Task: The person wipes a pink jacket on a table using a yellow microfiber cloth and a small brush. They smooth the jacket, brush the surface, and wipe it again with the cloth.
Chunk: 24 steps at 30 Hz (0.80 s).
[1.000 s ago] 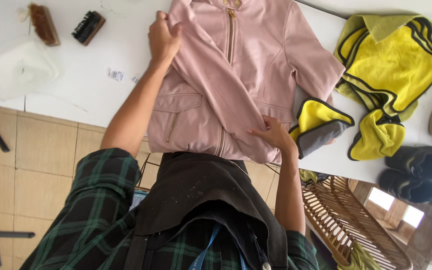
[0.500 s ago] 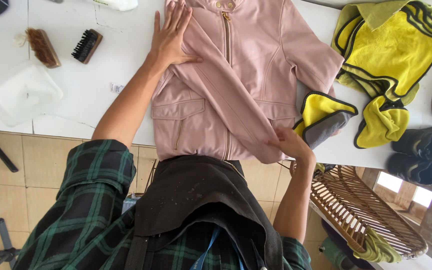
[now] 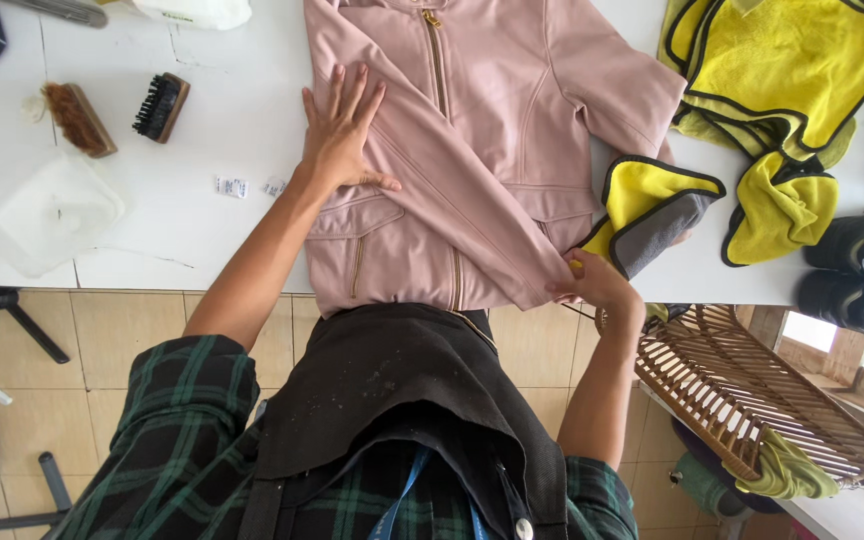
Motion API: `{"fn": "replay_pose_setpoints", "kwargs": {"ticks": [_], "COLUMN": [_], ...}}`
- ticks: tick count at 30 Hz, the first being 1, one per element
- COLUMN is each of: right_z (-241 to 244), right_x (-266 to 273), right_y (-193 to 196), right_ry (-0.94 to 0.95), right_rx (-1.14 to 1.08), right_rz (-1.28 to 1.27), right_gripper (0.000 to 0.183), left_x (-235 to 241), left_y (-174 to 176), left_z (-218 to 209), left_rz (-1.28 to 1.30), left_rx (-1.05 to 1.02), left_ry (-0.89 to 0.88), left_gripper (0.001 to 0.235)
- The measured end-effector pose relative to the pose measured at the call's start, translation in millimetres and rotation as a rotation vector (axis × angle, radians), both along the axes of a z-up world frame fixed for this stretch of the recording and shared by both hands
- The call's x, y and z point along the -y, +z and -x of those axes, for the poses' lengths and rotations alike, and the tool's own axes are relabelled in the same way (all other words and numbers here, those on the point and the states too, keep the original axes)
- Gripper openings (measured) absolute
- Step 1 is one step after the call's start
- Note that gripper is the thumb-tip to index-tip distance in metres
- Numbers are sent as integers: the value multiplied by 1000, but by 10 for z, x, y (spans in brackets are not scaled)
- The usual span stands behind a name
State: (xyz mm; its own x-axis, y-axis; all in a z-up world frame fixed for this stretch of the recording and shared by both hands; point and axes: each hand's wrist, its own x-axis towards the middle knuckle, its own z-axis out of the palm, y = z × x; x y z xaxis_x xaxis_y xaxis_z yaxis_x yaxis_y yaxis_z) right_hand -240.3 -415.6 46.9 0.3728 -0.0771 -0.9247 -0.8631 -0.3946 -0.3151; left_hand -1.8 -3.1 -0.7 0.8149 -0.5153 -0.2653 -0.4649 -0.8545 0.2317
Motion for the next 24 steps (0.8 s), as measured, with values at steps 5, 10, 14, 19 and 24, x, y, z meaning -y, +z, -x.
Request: {"fn": "replay_pose_setpoints", "kwargs": {"ticks": [5,10,14,19,24], "right_z": [-59,-16,155,105,165], "right_x": [-49,-76,-485,-1369,-1399], "right_y": [107,107,-251,-541,-679], "right_ry": [198,245,378,403,450], "right_rx": [-2,-44,677,1027,917], "right_rz": [121,269,856,696,690], "right_gripper": [60,46,41,73,67], "left_x": [153,292,503,673,654], "left_y": [136,190,60,-63,-62], "left_z": [-243,-277,299,863,841], "left_rz": [101,-37,115,109,154], "left_rx": [17,27,46,-31,-31], "left_ry": [-30,-54,24,-87,-77], "left_gripper": [161,126,133,170,168]}}
